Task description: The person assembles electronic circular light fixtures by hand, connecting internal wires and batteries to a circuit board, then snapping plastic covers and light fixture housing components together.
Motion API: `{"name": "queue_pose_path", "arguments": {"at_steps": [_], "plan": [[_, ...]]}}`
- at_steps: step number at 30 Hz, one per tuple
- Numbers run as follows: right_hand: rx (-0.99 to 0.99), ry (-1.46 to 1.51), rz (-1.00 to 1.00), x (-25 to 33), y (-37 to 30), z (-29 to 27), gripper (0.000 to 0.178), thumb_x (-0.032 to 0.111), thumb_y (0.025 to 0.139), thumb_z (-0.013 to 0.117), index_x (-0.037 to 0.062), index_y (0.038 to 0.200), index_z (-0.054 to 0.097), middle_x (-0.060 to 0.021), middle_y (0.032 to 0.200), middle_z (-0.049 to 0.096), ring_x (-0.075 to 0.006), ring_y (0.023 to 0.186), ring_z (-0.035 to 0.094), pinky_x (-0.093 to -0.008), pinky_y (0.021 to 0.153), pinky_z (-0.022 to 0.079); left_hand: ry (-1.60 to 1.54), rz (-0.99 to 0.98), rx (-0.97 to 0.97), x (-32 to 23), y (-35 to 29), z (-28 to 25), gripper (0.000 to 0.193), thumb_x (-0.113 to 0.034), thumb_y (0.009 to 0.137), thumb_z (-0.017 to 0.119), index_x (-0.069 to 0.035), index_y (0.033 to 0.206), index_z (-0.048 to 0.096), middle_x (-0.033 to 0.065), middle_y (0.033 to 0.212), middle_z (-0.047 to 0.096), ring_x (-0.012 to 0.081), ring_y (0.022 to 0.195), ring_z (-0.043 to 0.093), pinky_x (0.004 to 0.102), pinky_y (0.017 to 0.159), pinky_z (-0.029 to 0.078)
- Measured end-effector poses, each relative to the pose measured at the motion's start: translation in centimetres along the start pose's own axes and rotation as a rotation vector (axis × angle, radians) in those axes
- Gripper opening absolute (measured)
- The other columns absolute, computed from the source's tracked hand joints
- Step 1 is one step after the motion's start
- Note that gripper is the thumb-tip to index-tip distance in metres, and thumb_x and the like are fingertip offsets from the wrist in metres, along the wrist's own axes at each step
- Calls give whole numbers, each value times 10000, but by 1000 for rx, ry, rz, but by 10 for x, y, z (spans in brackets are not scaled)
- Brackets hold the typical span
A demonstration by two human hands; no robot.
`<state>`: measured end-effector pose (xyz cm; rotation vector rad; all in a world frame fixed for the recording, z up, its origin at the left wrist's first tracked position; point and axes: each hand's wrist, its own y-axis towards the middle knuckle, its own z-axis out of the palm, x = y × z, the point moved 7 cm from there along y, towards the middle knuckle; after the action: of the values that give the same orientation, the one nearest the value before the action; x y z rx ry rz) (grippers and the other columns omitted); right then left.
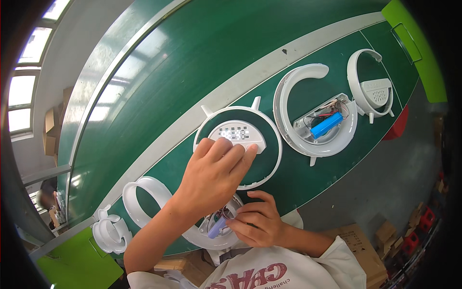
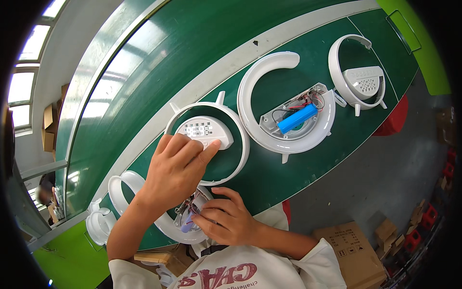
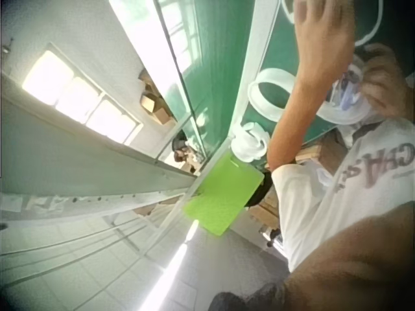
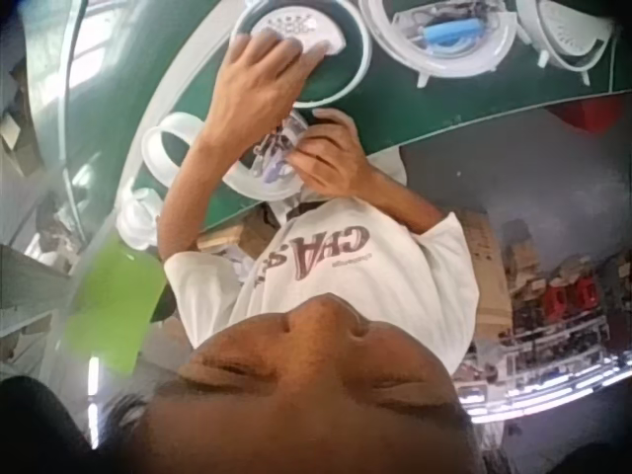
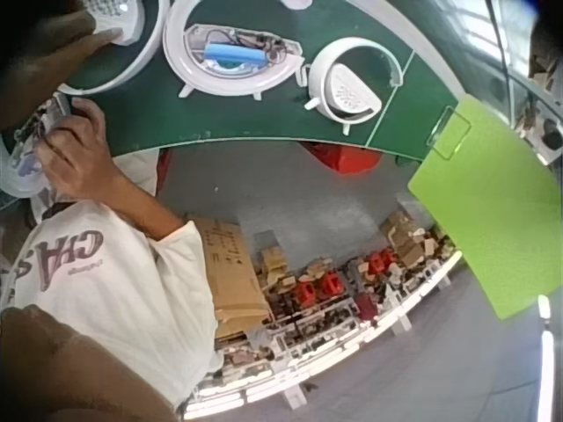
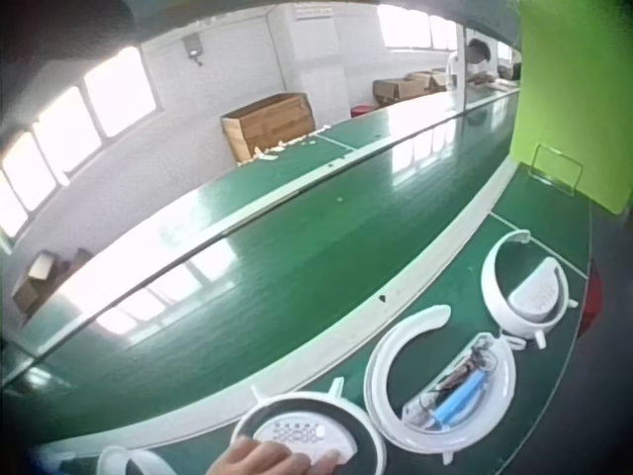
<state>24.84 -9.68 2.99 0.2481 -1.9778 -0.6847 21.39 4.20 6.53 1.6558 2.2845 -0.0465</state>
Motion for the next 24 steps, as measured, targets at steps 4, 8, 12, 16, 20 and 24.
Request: {"name": "queue_pose_path", "arguments": {"at_steps": [4, 8, 12, 16, 20, 24], "plan": [[7, 36, 12, -2, 0, 1, 349, 40, 728, 794, 90, 1065, 719, -23, 971, 618, -216, 1011, 615, -537, 1032, 493, 125, 56, 51, -8, 0, 2, 541, -106, 747, 710, -43, 1284, 687, 9, 979, 608, 196, 911, 552, 362, 798, 439], [11, 47, 15, -1, 1, 1, 359, 44, 724, 798, 85, 1072, 719, -28, 975, 621, -218, 1009, 620, -534, 1033, 492, 45, 35, 64, 1, 2, -4, 498, -46, 769, 736, -42, 1265, 688, 15, 1038, 620, 202, 961, 571, 362, 815, 441], [40, 40, 11, -3, 0, 0, 353, 59, 726, 824, 109, 1066, 745, -25, 1008, 626, -230, 992, 634, -522, 988, 508, -232, -217, -179, 29, -5, -35, 517, 25, 826, 666, -77, 1331, 629, 87, 1140, 619, 251, 1068, 591, 389, 882, 470], [82, 94, 3, 1, 4, -5, 397, 48, 739, 802, 100, 1125, 724, -56, 1074, 640, -261, 1007, 632, -491, 964, 519, -206, -539, -237, 69, -38, -36, 530, 73, 870, 611, -51, 1382, 558, 133, 1203, 604, 269, 1101, 596, 397, 919, 484], [-49, -157, 212, -13, 20, -46, 499, 48, 818, 742, 17, 1297, 609, -206, 1325, 579, -355, 1148, 590, -467, 998, 494, -582, -872, 34, 90, -65, -11, 459, 51, 943, 553, -28, 1395, 550, 100, 1264, 587, 198, 1103, 610, 321, 912, 538], [25, -299, 316, -44, 35, -43, 548, 86, 888, 713, -27, 1394, 536, -254, 1445, 467, -406, 1304, 471, -467, 1053, 439, -849, -965, 42, 88, -70, 14, 322, -111, 1055, 570, 14, 1350, 536, 116, 1230, 606, 180, 1091, 626, 352, 955, 549]]}}
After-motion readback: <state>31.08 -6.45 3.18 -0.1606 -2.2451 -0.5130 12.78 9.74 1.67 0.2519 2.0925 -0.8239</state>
